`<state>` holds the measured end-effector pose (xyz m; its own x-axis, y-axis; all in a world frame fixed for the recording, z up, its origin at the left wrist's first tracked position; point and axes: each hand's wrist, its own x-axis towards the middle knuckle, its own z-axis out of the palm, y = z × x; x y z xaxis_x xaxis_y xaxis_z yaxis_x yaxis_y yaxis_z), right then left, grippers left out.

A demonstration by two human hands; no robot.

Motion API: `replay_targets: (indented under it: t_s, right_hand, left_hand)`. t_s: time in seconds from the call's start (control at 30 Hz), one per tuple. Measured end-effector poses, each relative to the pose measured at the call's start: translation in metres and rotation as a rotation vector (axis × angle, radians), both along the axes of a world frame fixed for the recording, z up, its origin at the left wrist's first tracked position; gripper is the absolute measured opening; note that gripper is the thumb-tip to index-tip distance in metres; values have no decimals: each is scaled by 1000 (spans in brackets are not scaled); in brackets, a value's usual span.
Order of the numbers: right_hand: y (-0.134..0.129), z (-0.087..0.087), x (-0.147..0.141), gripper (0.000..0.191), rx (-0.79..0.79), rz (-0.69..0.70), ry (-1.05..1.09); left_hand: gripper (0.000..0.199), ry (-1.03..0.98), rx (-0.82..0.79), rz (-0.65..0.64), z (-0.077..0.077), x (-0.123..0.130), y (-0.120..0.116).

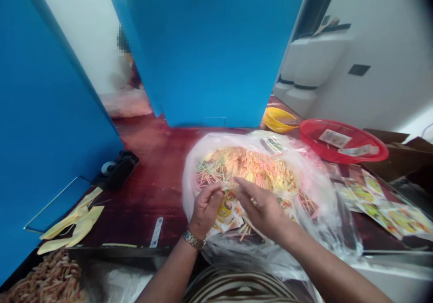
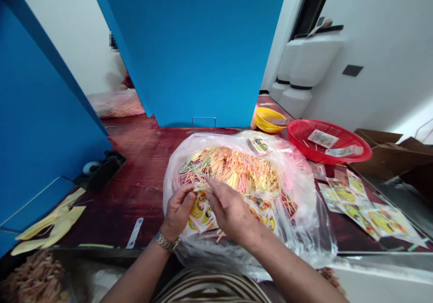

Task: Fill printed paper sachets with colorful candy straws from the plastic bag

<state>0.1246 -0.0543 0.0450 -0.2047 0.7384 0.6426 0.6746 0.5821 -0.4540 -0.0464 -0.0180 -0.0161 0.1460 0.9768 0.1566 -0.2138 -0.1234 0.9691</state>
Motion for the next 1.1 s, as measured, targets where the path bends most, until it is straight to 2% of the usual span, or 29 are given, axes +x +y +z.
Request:
replay_targets:
  t_s: [0.07, 0.13, 0.23, 0.3, 0.37, 0.43, 0.5, 0.57, 0.6, 0.7, 0.83, 0.97, 1.03, 1.1]
  right_hand:
    - [-2, -1, -7, 42, 113, -6, -56]
    - [-5, -3, -9, 46, 158, -33, -114]
    - [-11, -10, -5, 42, 123, -25, -167]
    - [-16, -18, 4, 36, 86, -79, -174]
    - [-24, -29, 21, 30, 30, -207, -174]
    - [-32, -42, 42, 26, -70, -348, -239]
    - [-38, -50, 61, 24, -193, -472, -417]
    - [-35, -51, 71, 23, -197, -546, -554]
    - [-30, -48, 71, 22, -171, -539, -584]
    - [11, -35, 53, 17, -151, -352, -608]
    - [109, -30, 9, 22, -337, -72, -809]
    - [205, -43, -33, 16, -375, 35, -898]
    - [239, -48, -47, 18, -383, 51, -932]
    - [261, -52, -53, 21, -382, 49, -960]
  left_hand:
    - [43, -20, 25, -151, -1, 3, 0]
    - [50, -10, -14, -311, -2, 3, 1]
    - [35, 129, -78, -434, -1, 1, 3]
    - [29, 257, -52, -473, 0, 4, 3]
    - [36, 408, 23, -483, 1, 8, 2]
    - [37, 588, 119, -424, 2, 13, 1]
    - [27, 790, 262, -349, 5, 15, 0]
    - [16, 1000, 429, -310, 7, 15, 0]
    - [14, 1095, 495, -308, 9, 14, 0]
    - [16, 1275, 564, -339, 11, 12, 0]
    - [15, 1301, 562, -396, 5, 9, 0]
    - [17, 1237, 521, -415, -5, 6, 1]
    - [18, 1200, 504, -422, -9, 4, 2]
    - [19, 1173, 506, -427, -13, 2, 3]
